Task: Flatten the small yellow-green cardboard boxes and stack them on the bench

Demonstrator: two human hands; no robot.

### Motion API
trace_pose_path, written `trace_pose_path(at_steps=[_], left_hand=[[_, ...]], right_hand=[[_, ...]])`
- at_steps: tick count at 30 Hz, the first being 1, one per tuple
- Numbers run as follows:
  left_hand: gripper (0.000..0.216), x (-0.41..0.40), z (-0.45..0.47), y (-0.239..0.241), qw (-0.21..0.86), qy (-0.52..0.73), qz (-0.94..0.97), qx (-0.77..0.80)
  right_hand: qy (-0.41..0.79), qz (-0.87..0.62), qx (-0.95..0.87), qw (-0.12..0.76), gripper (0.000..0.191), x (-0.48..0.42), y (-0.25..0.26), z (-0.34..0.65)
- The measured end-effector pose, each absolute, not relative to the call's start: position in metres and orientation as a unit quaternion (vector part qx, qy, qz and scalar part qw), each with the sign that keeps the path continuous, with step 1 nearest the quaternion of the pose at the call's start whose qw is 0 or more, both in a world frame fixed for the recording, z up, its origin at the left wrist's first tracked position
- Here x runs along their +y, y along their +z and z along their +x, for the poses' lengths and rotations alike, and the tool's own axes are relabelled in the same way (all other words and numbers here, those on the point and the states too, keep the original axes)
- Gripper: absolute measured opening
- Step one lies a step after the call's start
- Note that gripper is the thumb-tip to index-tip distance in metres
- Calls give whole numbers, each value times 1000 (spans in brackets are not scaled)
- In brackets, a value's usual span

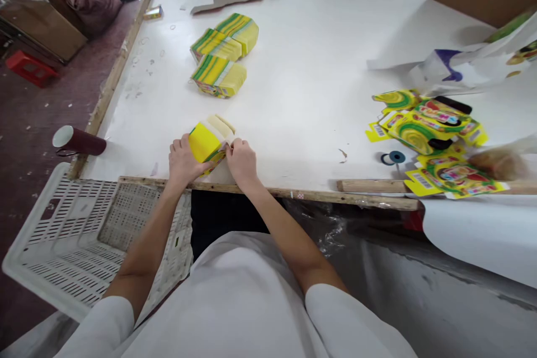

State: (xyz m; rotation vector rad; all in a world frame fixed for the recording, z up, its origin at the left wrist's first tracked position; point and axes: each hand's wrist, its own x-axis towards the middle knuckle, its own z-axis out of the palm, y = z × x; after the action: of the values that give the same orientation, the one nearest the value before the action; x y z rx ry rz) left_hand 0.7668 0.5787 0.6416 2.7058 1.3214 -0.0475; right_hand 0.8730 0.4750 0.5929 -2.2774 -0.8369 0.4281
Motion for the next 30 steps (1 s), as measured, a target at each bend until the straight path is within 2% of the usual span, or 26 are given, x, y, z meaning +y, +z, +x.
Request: trace_pose_path(at_steps=[8,11,15,18,24,30], left_hand=[[98,583,764,646,67,-43,899,431],[103,598,757,652,82,-79,923,368],[106,611,747,657,84,-116,947,287],[107,609,742,653,86,-92,949,290],[82,601,743,643,109,-35,936,332],[79,599,750,645,98,-42,926,362]], right_hand=[[192,-839,-337,381,19,472,594,850],[191,-827,-355,392,27,461,594,865],[193,-804,-395,400,9,447,594,873],[197,-794,-407,407,8,445,592,872],[213,-766,-427,431,6,440,590,877],[245,-729,-459,445,9,418,592,877]])
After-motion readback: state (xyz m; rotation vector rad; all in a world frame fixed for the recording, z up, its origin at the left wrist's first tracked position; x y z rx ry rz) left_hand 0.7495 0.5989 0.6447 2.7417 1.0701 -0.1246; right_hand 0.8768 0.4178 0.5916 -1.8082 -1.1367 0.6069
